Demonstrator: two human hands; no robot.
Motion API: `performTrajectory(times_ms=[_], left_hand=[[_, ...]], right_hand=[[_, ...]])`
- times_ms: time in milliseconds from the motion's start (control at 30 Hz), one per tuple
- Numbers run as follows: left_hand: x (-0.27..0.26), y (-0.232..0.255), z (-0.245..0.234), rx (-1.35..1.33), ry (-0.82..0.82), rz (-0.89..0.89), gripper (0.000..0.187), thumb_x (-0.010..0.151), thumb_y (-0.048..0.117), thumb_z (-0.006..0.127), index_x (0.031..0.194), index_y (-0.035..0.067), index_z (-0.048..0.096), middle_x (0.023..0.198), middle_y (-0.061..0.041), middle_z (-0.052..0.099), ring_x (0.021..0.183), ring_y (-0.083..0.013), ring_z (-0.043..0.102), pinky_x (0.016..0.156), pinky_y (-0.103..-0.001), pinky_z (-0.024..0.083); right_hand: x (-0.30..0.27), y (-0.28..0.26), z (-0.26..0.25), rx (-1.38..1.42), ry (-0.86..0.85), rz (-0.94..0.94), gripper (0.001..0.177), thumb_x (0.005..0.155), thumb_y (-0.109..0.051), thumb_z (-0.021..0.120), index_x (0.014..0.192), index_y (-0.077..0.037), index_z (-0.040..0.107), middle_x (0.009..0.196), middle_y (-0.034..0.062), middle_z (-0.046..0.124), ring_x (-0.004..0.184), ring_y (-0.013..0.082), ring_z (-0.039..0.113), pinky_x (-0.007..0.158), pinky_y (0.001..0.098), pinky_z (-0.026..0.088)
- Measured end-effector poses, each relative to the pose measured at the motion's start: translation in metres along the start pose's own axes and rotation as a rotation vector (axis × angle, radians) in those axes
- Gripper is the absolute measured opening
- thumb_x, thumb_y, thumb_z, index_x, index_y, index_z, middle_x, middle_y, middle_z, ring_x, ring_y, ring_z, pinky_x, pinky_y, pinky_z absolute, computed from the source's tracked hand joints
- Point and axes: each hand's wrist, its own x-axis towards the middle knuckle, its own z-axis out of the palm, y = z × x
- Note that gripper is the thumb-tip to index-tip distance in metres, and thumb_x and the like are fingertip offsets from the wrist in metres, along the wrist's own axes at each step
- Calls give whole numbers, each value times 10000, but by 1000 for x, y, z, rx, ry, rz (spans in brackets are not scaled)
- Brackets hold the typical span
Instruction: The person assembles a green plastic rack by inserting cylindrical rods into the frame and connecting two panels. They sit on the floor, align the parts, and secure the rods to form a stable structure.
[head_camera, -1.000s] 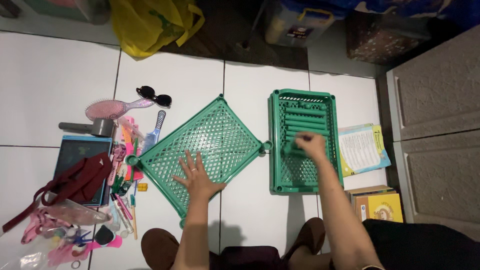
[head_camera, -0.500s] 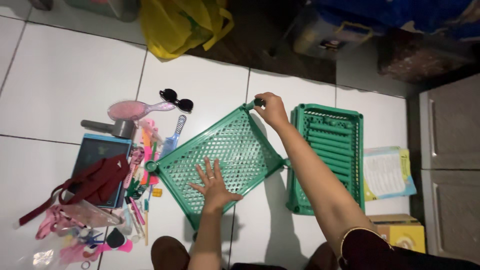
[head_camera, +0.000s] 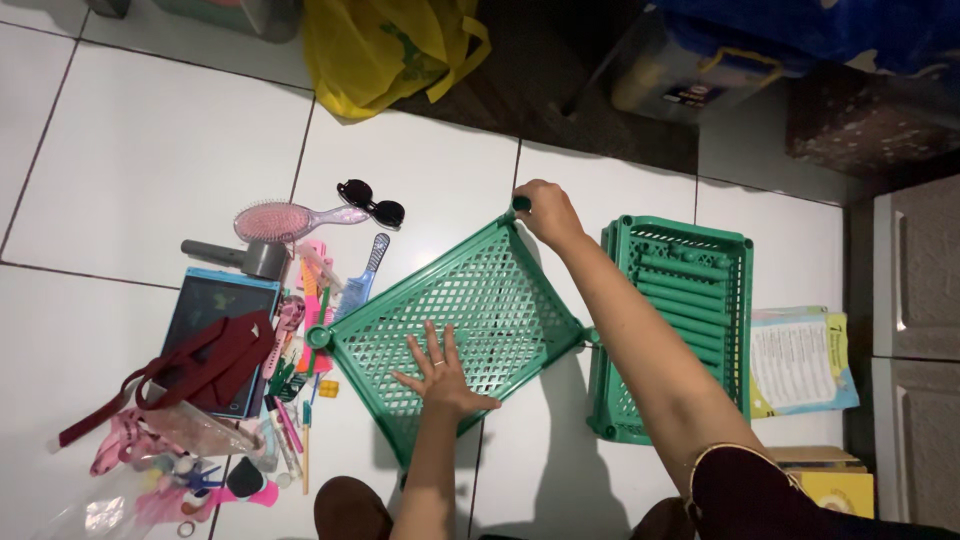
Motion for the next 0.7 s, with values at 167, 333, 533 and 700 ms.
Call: performTrajectory(times_ms=[167,333,533,700], left_hand=[[2,-1,1,-6,-2,-1,1731,359,591,982,1634,213,-125,1695,-102,-285,1512,-426,-325,1059,-839,-121],[4,-4,8,-12,10,13,1747,339,610,983,1632,210,-122,1696,-102,-285,1515,-429,-325,1052,-849,-120],[9,-6,11,21,-16,-5,1764,335,620,988,1635,213,-134,1688,-113,-301,1507,-437,-334,1047,-847,-117],[11,-5,11,15,11,18,1752,343,650,979,1632,213,-125,1690,-119,-296,1509,-442,-330,1036,-866,-98]], right_hand=[[3,0,-6,77,-51,63,369,729,-67,838,1089,-55,760,1084,164,732,912,329,721,847,397,573],[0,-3,-5,64,-13,11,348,726,-58,835,1067,-40,768,1065,169,740,944,329,724,861,398,575],[7,-6,-5,-43,-54,22,348,711,-49,835,1054,-34,777,1054,198,736,979,377,699,894,432,552],[9,-5,4,-47,-113,78,352,681,-53,842,1026,-37,775,1032,204,737,968,382,699,884,444,549]])
